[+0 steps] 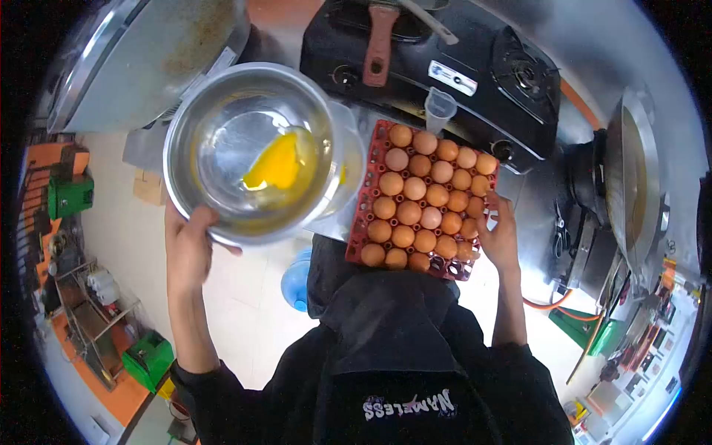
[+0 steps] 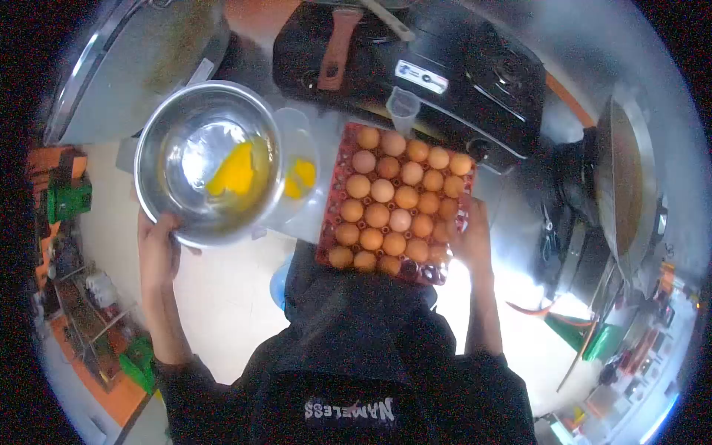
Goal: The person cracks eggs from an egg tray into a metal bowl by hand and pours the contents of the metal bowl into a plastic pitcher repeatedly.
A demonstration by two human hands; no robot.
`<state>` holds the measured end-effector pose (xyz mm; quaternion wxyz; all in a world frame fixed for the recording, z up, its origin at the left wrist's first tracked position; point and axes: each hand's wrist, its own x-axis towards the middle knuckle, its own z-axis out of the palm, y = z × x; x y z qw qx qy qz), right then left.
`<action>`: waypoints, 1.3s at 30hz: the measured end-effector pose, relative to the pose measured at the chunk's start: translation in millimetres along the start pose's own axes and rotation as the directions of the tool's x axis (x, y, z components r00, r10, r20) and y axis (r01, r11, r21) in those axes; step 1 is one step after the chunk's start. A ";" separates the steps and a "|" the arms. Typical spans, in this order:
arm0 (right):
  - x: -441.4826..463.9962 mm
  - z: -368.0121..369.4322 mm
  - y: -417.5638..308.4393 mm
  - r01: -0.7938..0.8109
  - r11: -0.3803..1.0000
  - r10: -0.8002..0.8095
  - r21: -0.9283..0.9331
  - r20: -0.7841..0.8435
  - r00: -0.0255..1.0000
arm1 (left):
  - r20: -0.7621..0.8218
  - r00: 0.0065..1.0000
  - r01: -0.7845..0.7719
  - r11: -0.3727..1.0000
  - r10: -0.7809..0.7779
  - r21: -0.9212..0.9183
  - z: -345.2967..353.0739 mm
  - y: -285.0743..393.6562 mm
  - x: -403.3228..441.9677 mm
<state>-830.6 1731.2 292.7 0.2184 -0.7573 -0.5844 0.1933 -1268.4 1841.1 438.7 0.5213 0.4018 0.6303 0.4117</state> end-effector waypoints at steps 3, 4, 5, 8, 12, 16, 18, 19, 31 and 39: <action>-3.8 -1.9 9.2 -0.022 1.000 0.022 0.003 0.025 0.999 | 0.001 0.999 -0.053 0.983 0.054 0.174 -7.8 -16.2 27.9; -5.2 -2.1 11.7 -0.034 0.999 0.034 0.015 0.031 0.999 | 0.005 0.997 -0.075 0.976 0.076 0.202 -5.0 -14.7 31.4; -5.7 -1.7 14.6 -0.036 0.999 0.035 0.021 0.027 0.999 | 0.025 0.993 -0.122 0.967 0.119 0.222 -2.6 -13.7 33.5; -7.6 2.9 10.6 -0.103 0.992 0.101 0.070 0.024 0.995 | 0.090 0.970 -0.241 0.924 0.224 0.296 4.5 -14.0 36.1; -16.2 -2.0 -8.1 -0.091 0.991 0.087 0.099 0.047 0.995 | 0.193 0.918 -0.395 0.822 0.345 0.410 23.2 -6.4 27.6; -33.4 4.2 -17.6 0.139 0.985 -0.148 -0.104 -0.077 0.986 | 0.312 0.772 -0.617 0.535 0.554 0.577 36.6 -11.1 22.9; -39.0 4.2 -24.0 0.349 0.931 -0.355 -0.108 -0.038 0.934 | 0.331 0.751 -0.639 0.500 0.571 0.585 39.3 -12.7 18.2; -42.2 5.2 -27.6 0.427 0.901 -0.423 -0.071 0.070 0.904 | 0.341 0.739 -0.650 0.482 0.581 0.587 40.3 -13.1 15.9; -76.0 32.8 -59.9 0.622 0.745 -0.521 -0.241 0.371 0.769 | 0.369 0.616 -0.699 0.267 0.696 0.663 43.3 -52.0 -0.7; -89.6 39.9 -59.2 0.389 0.912 -0.347 -0.130 0.260 0.901 | 0.124 0.642 -0.668 0.471 0.757 0.576 57.1 -69.8 -10.3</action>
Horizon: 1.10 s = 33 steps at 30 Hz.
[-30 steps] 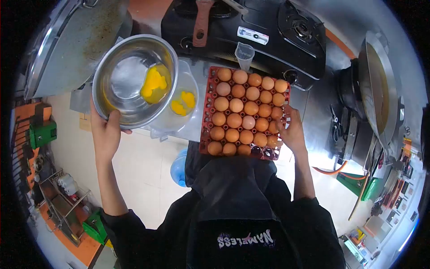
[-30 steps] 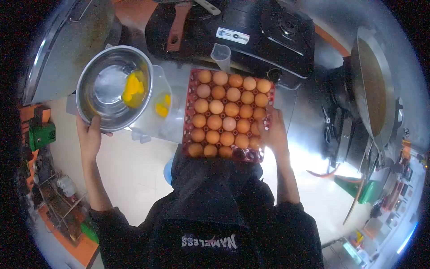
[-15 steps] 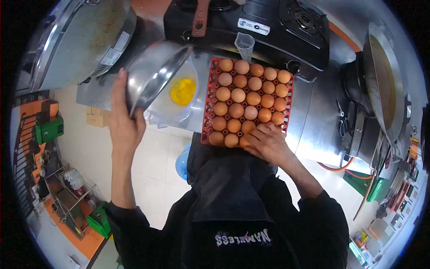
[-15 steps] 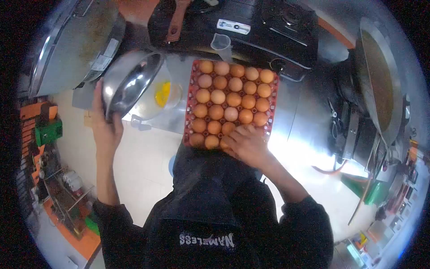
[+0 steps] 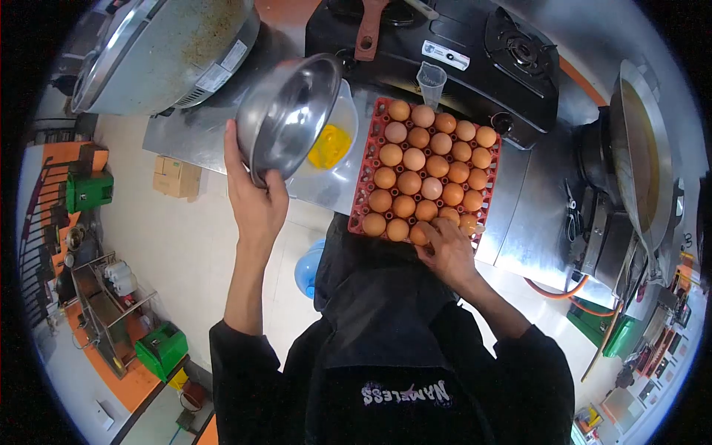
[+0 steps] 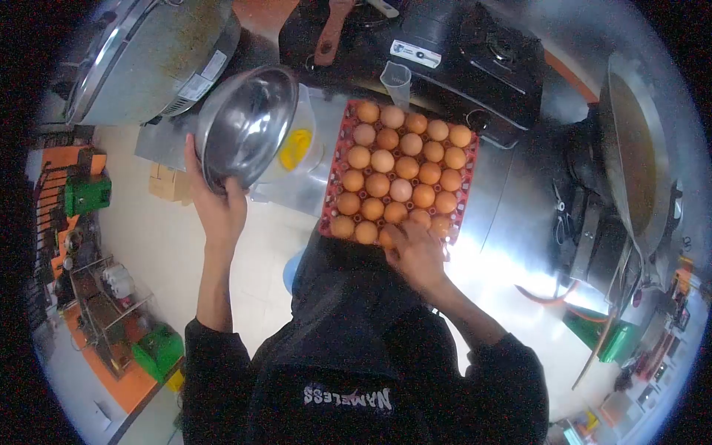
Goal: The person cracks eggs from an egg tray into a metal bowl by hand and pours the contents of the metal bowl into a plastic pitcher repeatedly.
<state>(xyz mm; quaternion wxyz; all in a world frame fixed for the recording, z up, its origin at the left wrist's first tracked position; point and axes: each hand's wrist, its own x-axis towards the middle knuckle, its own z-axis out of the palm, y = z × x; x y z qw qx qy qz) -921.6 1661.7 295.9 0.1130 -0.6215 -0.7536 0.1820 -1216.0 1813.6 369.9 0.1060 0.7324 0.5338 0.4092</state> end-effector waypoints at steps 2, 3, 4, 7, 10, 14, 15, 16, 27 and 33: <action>-0.5 -0.2 -0.3 -0.044 0.997 0.046 0.069 -0.023 0.999 | -0.016 0.989 0.142 0.983 -0.145 -0.120 0.4 5.6 1.4; -1.1 -1.3 -1.9 -0.076 0.993 0.078 0.089 -0.015 0.997 | 0.017 0.962 0.266 0.930 -0.271 -0.254 0.3 14.5 1.1; -0.6 -3.6 -4.8 -0.108 0.988 0.110 0.109 -0.009 0.994 | 0.069 0.920 0.381 0.844 -0.385 -0.377 0.5 21.1 1.1; 1.1 -7.6 -7.7 -0.158 0.984 0.154 0.081 0.060 0.986 | 0.113 0.841 0.500 0.681 -0.529 -0.535 2.1 25.8 0.9; 1.9 -3.7 -8.0 -0.085 0.996 0.085 -0.006 0.080 0.993 | 0.148 0.774 0.568 0.573 -0.616 -0.591 8.3 23.3 -6.2; 1.4 -3.1 -2.5 -0.028 0.999 0.031 -0.023 0.113 0.993 | 0.203 0.723 0.574 0.411 -0.660 -0.709 10.5 26.6 -8.2; -0.5 -2.0 -0.1 -0.019 1.000 0.020 -0.009 0.095 0.995 | 0.237 0.693 0.591 0.348 -0.681 -0.727 10.6 27.9 -7.0; -1.7 -2.0 2.0 -0.010 1.000 0.010 0.004 0.077 0.997 | 0.272 0.662 0.606 0.284 -0.699 -0.743 11.1 29.5 -5.6; 2.4 -11.2 -0.1 -0.014 0.996 0.010 0.090 0.036 0.999 | 0.451 0.586 0.595 -0.020 -0.673 -0.803 15.5 39.4 -3.4; 11.6 -25.5 23.2 -0.098 0.412 0.309 0.906 -0.038 0.950 | 0.499 0.604 0.605 -0.051 -0.621 -0.795 35.7 88.8 -14.3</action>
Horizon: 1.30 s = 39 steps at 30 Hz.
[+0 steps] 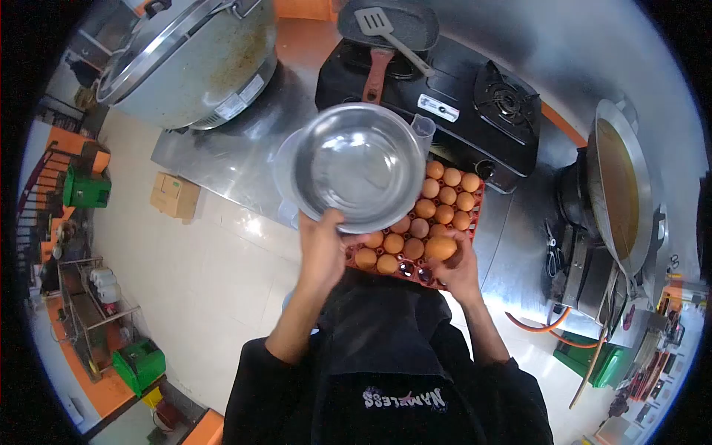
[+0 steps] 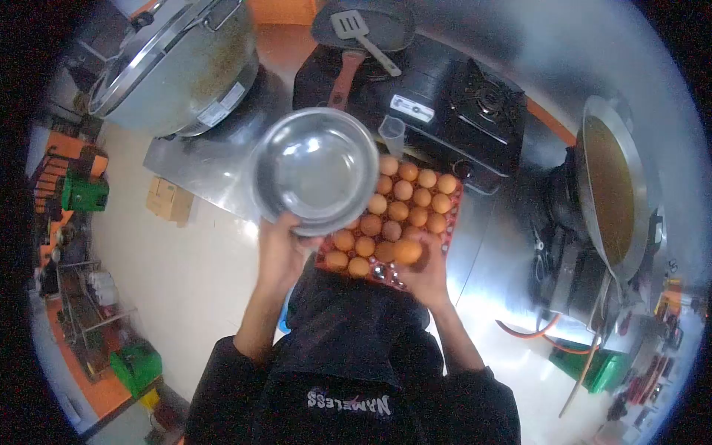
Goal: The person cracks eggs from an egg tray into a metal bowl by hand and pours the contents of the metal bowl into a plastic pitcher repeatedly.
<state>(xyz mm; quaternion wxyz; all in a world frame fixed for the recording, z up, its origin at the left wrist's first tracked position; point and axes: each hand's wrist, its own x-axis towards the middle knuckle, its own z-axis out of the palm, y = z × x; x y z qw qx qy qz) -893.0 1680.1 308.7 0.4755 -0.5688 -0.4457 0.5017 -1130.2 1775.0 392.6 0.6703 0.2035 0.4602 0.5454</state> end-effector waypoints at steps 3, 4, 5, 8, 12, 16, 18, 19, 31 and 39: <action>25.3 -7.7 -25.3 0.001 0.761 0.081 0.648 -0.097 0.992 | 0.009 1.000 -0.009 1.000 0.009 0.025 28.4 -28.5 -6.0; 35.4 -8.5 -28.9 0.055 0.717 0.064 0.695 -0.144 0.987 | 0.018 1.000 -0.015 0.999 0.014 0.032 37.0 -36.9 -6.9; 41.4 -10.0 -36.0 0.101 0.725 0.033 0.682 -0.182 0.983 | 0.045 0.999 0.021 0.999 -0.023 0.040 45.5 -42.6 -8.7; 53.8 -9.6 -54.5 0.248 0.780 -0.011 0.575 -0.382 0.924 | 0.099 0.987 0.121 0.992 -0.123 0.031 68.9 -59.4 -15.3; 60.2 -25.2 -42.4 0.309 0.946 -0.192 0.095 -0.604 0.774 | 0.214 0.958 0.209 0.976 -0.192 -0.063 82.1 -70.8 -2.3; 67.6 -22.9 -36.9 0.272 0.936 -0.350 -0.222 -0.647 0.678 | 0.145 0.960 0.250 0.966 -0.239 -0.060 82.6 -94.7 7.2; 74.0 -27.4 -28.4 0.226 0.885 -0.454 -0.408 -0.644 0.616 | 0.158 0.959 0.249 0.965 -0.234 -0.079 78.6 -103.4 12.6; 74.4 -31.8 -29.5 0.232 0.914 -0.403 -0.332 -0.689 0.602 | 0.135 0.959 0.258 0.964 -0.249 -0.056 79.5 -95.7 13.2; 89.0 -28.6 -22.4 0.198 0.897 -0.436 -0.395 -0.713 0.550 | -0.012 0.977 0.211 0.977 -0.212 -0.028 65.5 -93.6 24.7; 86.3 -13.1 -58.2 0.183 0.916 -0.400 -0.358 -0.769 0.498 | 0.042 0.979 0.199 0.980 -0.197 -0.032 62.3 -93.0 26.1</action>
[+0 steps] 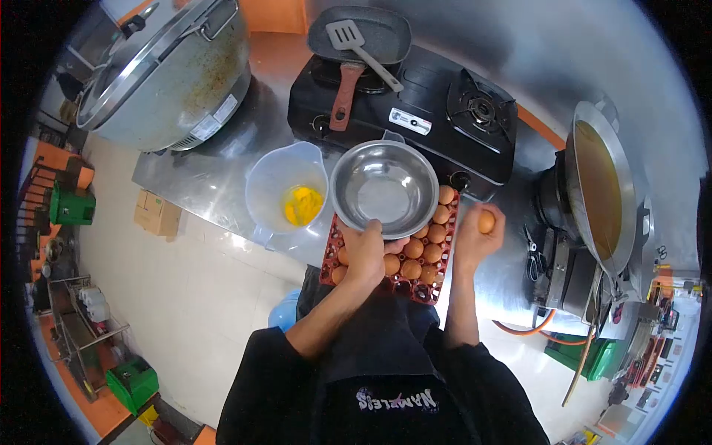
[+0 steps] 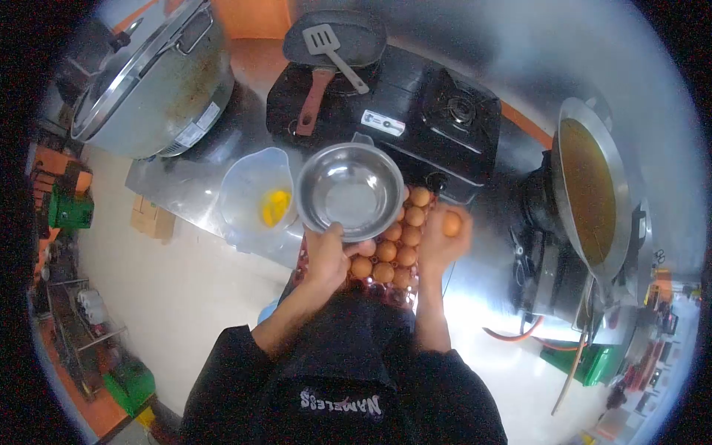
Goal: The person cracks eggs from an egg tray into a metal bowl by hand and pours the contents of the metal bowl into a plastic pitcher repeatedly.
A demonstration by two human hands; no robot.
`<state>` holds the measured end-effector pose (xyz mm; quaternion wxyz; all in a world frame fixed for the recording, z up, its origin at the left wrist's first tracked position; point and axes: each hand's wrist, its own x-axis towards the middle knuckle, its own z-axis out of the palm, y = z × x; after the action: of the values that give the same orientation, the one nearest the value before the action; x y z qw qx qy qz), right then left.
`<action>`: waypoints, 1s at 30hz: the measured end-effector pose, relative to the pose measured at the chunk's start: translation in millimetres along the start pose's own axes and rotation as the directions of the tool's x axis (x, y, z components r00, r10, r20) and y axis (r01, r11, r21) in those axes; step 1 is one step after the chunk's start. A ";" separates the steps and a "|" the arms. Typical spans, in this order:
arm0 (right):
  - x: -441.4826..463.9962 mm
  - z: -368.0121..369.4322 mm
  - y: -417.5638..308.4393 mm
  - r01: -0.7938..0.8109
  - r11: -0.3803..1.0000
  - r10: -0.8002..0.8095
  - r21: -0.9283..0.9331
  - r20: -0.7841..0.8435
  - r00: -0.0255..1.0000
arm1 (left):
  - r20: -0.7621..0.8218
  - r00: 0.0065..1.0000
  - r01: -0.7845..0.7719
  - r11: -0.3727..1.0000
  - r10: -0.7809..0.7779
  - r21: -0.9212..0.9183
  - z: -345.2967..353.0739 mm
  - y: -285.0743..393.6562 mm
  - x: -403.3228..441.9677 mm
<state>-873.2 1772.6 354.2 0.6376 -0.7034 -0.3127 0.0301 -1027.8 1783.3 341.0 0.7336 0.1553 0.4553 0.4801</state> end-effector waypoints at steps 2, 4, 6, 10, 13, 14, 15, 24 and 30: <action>-5.5 3.1 22.0 -0.114 0.993 0.115 -0.019 0.076 0.990 | -0.035 0.999 -0.034 0.999 0.033 -0.024 5.0 -1.0 -3.1; -18.4 18.0 38.2 0.058 0.993 -0.040 -0.104 0.165 0.985 | -0.132 0.991 -0.032 0.998 0.024 -0.060 23.1 -4.2 -12.4; -10.8 19.4 40.5 0.092 0.995 -0.085 -0.038 0.152 0.985 | -0.058 0.998 0.015 1.000 -0.017 -0.025 16.3 4.0 -6.8; 6.4 2.6 -12.1 0.019 0.997 0.003 -0.073 0.296 0.955 | -0.046 0.999 0.010 1.000 -0.010 0.013 5.0 3.7 -10.8; 23.9 9.6 -27.5 0.177 0.980 -0.072 -0.095 0.656 0.752 | 0.002 1.000 0.004 0.997 -0.004 0.074 1.9 -2.7 -15.4; 27.9 15.7 -25.7 0.242 0.968 -0.110 -0.067 0.751 0.651 | 0.024 1.000 0.011 0.996 -0.014 0.086 4.0 -1.1 -18.8; 30.5 23.2 -22.8 0.303 0.953 -0.145 -0.029 0.832 0.535 | 0.045 0.999 0.016 0.995 -0.021 0.097 7.8 2.9 -23.9; 3.1 41.7 6.0 0.609 0.791 -0.105 -0.048 0.971 0.213 | 0.035 0.999 0.003 0.996 -0.007 0.094 -4.4 -20.2 -21.5; 1.4 46.1 14.3 0.688 0.717 -0.047 -0.112 0.977 0.208 | 0.046 0.999 -0.034 0.990 0.028 0.139 -17.7 -46.9 -9.8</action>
<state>-886.7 1813.9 333.1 0.0948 -0.5913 -0.7807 0.1787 -1017.0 1748.3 305.4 0.7232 0.2238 0.4690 0.4549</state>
